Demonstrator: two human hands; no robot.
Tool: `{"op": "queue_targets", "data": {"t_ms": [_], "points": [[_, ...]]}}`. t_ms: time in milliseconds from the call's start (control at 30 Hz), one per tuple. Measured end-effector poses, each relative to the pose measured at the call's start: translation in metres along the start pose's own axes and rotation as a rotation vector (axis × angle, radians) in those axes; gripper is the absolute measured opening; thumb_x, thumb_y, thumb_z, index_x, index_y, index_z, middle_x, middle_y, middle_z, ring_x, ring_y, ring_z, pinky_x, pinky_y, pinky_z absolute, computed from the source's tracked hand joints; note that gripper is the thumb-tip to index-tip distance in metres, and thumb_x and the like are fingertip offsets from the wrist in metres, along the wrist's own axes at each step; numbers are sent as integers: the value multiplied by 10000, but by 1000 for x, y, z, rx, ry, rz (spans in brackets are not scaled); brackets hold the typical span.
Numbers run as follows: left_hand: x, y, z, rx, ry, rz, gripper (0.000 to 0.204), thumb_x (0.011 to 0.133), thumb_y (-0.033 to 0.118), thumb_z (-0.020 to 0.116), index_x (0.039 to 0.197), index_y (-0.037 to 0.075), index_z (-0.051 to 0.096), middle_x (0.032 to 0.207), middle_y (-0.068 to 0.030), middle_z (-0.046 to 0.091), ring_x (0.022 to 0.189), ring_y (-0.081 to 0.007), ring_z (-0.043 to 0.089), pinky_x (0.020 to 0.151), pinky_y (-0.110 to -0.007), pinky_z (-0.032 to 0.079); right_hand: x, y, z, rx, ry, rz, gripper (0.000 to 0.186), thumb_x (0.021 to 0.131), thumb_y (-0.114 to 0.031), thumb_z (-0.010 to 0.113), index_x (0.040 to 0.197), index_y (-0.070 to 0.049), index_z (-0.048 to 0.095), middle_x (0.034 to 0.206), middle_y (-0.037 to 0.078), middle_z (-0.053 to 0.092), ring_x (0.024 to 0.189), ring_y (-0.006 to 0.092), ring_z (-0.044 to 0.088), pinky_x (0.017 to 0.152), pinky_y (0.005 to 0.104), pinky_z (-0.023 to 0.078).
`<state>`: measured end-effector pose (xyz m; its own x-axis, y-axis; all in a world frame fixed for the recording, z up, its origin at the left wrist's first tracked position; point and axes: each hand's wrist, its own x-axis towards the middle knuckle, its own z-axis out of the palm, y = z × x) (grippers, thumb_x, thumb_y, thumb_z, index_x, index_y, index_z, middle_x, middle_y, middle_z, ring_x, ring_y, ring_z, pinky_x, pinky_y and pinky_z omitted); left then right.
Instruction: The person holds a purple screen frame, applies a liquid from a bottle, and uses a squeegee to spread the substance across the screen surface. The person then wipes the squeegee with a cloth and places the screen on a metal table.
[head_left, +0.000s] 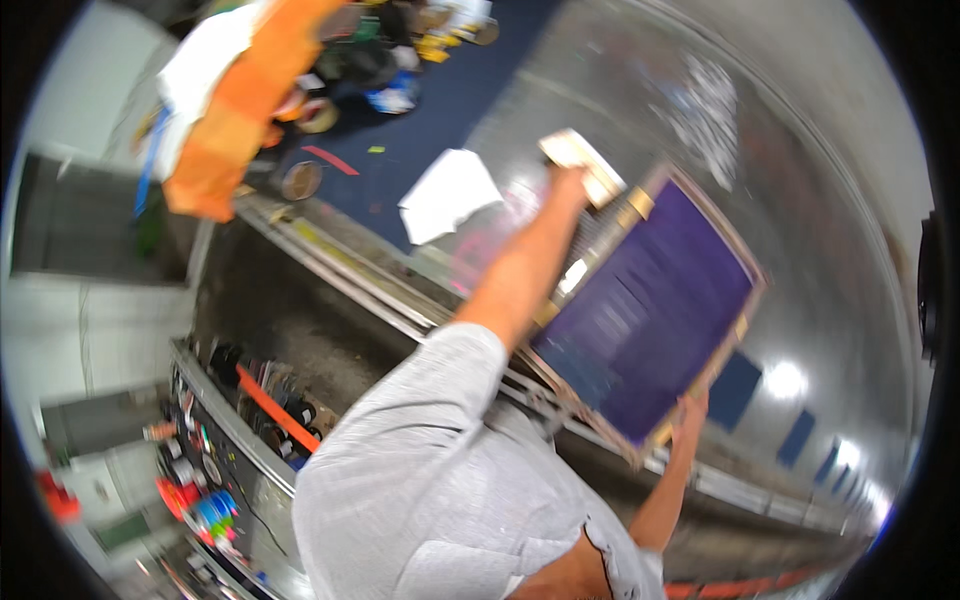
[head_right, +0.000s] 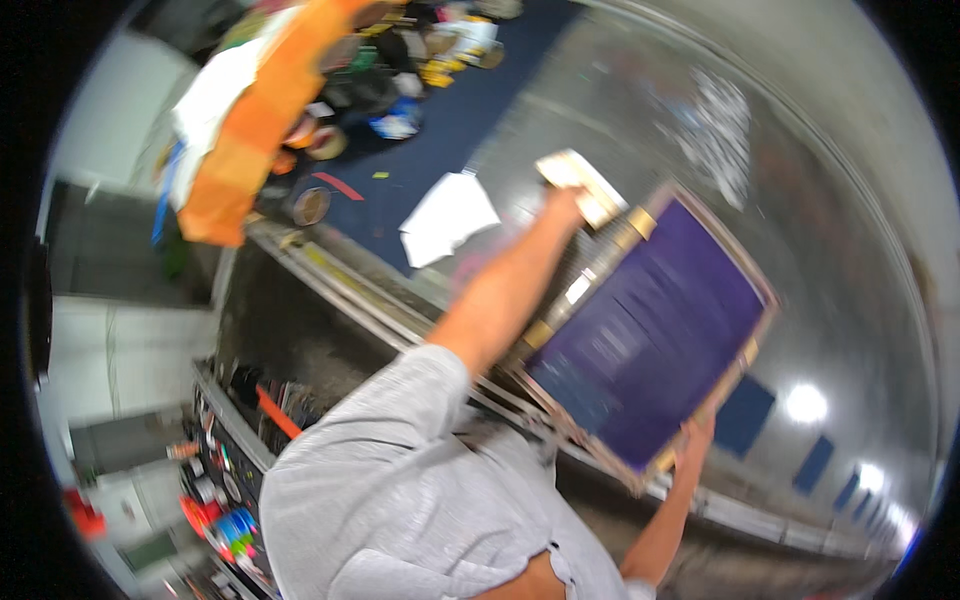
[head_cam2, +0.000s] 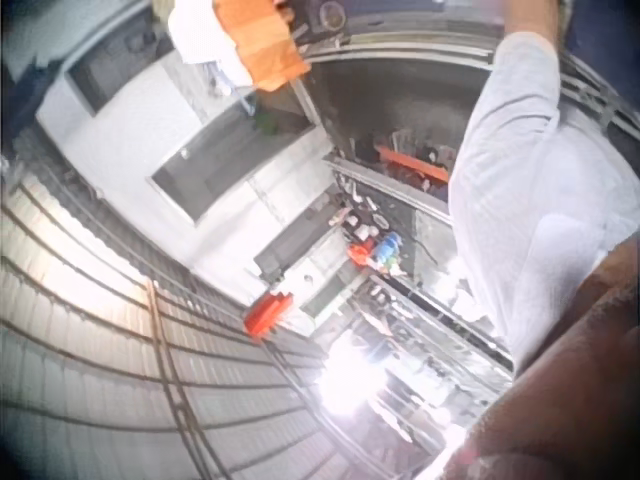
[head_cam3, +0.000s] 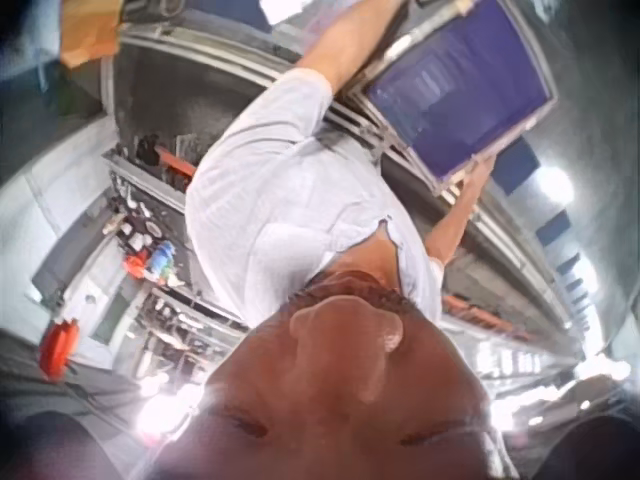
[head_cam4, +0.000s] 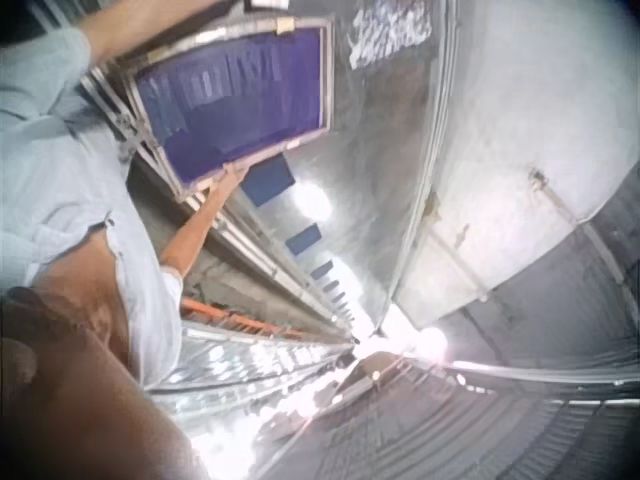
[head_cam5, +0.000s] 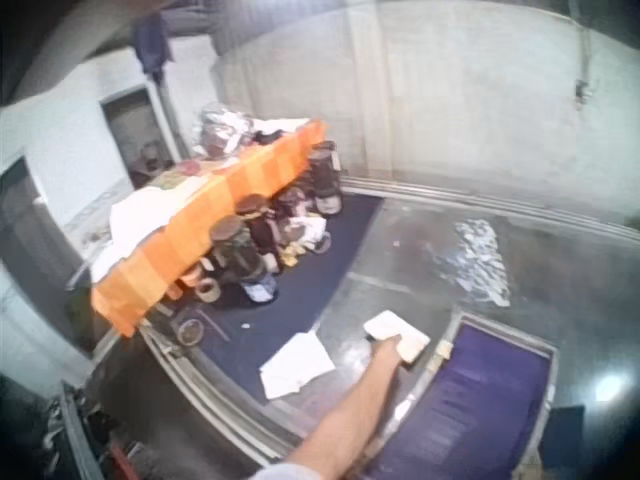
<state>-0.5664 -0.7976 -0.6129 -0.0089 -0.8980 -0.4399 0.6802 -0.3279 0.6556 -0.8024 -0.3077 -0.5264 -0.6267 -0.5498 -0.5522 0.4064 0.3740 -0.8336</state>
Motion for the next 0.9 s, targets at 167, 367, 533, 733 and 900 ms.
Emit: {"op": "queue_targets", "data": {"t_ms": [167, 367, 533, 733, 900], "points": [[-45, 41, 66, 155, -5, 96, 414, 828, -103, 566, 1230, -33, 498, 1183, -202, 583, 1035, -390, 608, 850, -534, 541, 7, -25, 1, -34, -47, -62, 611, 743, 27, 533, 1346, -51, 476, 1034, 23, 583, 833, 121, 538, 707, 264, 454], [-85, 135, 25, 376, -129, 78, 333, 832, 23, 673, 1130, 26, 524, 1096, -143, 636, 945, -284, 662, 772, -446, 579, 29, -33, 15, -40, -129, -105, 474, 707, 52, 490, 1175, -8, 534, 850, 17, 551, 720, 103, 507, 661, 253, 446], [-160, 177, -18, 398, -201, 72, 364, 942, 108, 534, 1287, 8, 471, 1270, -144, 561, 1168, -285, 563, 990, -453, 477, 36, -32, 20, 16, -223, -146, 484, 705, 62, 485, 1182, -4, 526, 836, 13, 541, 699, 93, 496, 645, 244, 437], [-222, 207, -78, 175, -174, -22, 423, 969, 206, 492, 1347, 25, 436, 1335, -138, 535, 1199, -318, 545, 1010, -526, 448, 33, -38, 16, -39, -191, -159, 541, 709, 63, 497, 1246, 1, 504, 846, 12, 550, 698, 88, 493, 634, 234, 424], [-246, 229, -119, 183, -124, 55, 453, 967, 199, 504, 1370, 21, 400, 1361, -145, 507, 1234, -311, 513, 1028, -526, 435, 33, -40, 22, -44, -201, -129, 552, 708, 64, 507, 1256, 8, 499, 852, 16, 559, 698, 87, 495, 638, 237, 427]]}}
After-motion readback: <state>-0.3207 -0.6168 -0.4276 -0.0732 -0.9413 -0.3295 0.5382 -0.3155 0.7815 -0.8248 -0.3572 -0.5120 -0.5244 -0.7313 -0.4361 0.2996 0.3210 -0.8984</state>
